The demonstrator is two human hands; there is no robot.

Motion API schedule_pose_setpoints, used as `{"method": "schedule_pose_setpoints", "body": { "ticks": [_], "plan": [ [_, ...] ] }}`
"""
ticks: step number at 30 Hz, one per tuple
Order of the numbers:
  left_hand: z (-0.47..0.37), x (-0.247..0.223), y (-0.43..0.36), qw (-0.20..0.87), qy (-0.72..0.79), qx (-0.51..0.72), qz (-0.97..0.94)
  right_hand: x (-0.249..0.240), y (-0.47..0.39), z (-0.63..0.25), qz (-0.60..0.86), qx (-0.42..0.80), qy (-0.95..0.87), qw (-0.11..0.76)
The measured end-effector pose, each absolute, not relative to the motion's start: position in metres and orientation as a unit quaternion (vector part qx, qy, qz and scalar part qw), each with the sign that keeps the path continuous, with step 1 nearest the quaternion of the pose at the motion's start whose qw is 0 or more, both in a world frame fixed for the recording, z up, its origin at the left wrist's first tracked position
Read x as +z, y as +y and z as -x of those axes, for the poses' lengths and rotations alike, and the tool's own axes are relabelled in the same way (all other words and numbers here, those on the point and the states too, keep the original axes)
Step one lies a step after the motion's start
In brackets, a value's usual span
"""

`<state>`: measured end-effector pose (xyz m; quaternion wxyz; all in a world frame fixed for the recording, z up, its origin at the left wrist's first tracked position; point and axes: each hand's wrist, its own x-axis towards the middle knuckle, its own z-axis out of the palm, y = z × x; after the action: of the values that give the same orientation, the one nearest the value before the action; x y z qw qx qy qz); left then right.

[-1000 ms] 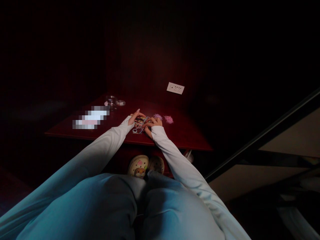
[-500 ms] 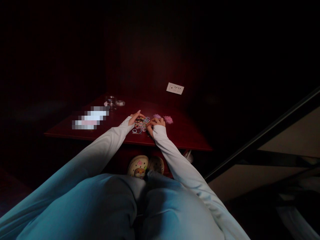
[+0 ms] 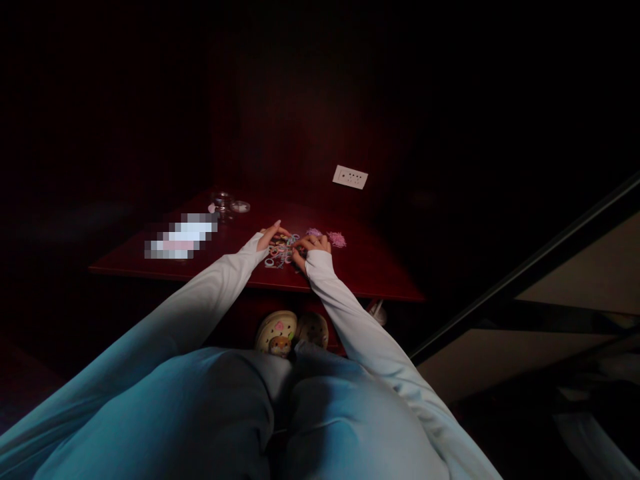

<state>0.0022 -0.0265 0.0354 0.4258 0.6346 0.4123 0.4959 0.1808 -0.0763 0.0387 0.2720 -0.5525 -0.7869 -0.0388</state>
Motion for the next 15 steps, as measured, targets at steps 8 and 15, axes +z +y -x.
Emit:
{"method": "schedule_pose_setpoints", "body": {
  "ticks": [8, 15],
  "plan": [
    [-0.001, 0.036, -0.029, 0.424, 0.409, 0.498, -0.637, 0.034, -0.070, -0.181, 0.521, -0.014, -0.808, 0.275],
    [-0.003, 0.031, -0.022, 0.418, 0.420, 0.504, -0.628, 0.030, -0.063, -0.182, 0.514, -0.017, -0.809, 0.285]
  ]
}}
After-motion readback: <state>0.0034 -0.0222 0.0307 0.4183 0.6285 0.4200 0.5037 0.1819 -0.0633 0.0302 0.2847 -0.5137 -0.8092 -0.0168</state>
